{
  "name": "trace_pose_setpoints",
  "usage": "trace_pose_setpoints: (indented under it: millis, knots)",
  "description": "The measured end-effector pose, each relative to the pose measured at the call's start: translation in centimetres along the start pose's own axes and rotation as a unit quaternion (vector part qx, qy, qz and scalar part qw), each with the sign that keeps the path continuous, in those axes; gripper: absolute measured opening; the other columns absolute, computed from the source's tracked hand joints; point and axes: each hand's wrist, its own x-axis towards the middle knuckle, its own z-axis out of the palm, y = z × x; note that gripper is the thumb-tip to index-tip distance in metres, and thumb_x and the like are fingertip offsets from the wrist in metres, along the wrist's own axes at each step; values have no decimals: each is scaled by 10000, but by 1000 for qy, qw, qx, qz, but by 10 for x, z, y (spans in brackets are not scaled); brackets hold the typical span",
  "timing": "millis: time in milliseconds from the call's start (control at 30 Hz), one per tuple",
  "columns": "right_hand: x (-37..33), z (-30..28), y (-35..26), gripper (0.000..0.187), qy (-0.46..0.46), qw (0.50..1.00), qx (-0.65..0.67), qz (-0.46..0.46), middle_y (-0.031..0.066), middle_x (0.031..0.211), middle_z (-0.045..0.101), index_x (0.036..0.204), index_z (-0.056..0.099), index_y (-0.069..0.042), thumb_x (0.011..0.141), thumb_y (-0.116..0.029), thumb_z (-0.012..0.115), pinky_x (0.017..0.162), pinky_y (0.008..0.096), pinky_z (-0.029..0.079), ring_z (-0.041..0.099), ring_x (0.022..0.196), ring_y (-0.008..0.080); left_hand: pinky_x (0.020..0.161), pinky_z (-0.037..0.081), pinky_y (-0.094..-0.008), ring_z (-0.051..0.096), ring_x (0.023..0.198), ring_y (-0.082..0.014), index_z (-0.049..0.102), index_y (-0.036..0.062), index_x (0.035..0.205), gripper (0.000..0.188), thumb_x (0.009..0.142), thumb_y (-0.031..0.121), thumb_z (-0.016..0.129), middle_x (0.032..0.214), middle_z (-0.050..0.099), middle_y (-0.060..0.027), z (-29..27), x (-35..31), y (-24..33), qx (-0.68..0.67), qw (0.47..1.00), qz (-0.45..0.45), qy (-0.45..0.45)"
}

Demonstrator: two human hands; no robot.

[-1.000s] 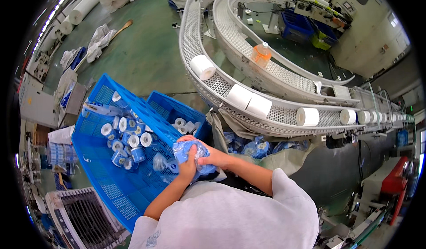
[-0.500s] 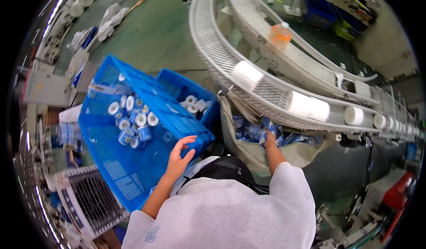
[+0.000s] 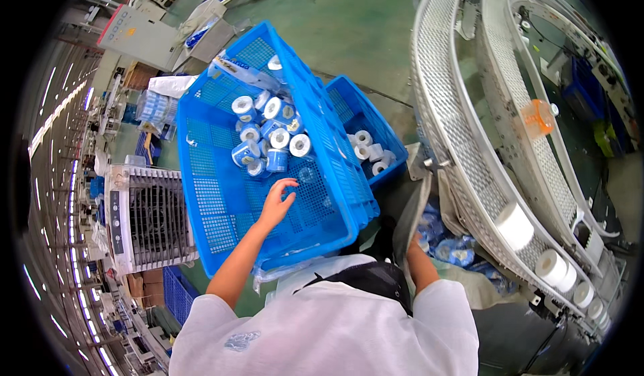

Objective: The person picks up rolls of paper from a blue plastic crate and places them onto a curved conveyor belt system in a manufacturing facility.

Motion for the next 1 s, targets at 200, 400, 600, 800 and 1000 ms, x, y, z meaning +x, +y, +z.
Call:
trace_pose_setpoints:
  millis: [200,400,600,800,1000]
  knots:
    - [-4,-31,32,458,-5,999,29,35,178,1101,551,1146,520,-58,709,-143,628,880,411,416,534,978,366,946,396,-381,505,1069,-329,593,63,1044,362,703,165,659,1129,537,-181,-9,35,-198,83,974,-208,19]
    - [-57,-66,22,310,290,891,216,276,158,983,602,1023,586,-20,714,-42,570,855,385,426,552,937,337,803,476,-461,572,951,-377,595,-6,989,367,703,220,636,1024,590,-217,-71,109,-329,385,888,-248,50]
    - [-156,-74,-26,347,406,859,166,265,127,1073,536,1019,591,-67,691,35,538,861,343,440,538,992,282,985,312,-536,358,1270,-277,506,152,1262,394,873,214,486,1489,204,-68,-91,167,-388,617,778,-102,-62]
    - [-190,-65,-51,363,366,831,194,372,121,1103,529,1013,595,-70,674,52,550,848,345,450,527,1032,291,879,444,-477,411,1182,-424,374,310,1330,716,695,416,690,1427,203,-214,-106,160,-410,598,754,-232,-142]
    - [-142,-142,-81,340,476,825,183,245,131,1122,524,1026,588,-73,695,3,581,916,365,415,498,1077,302,724,527,-370,582,957,-321,463,147,1203,577,707,237,743,1173,452,-241,-131,153,-406,-140,907,-374,138]
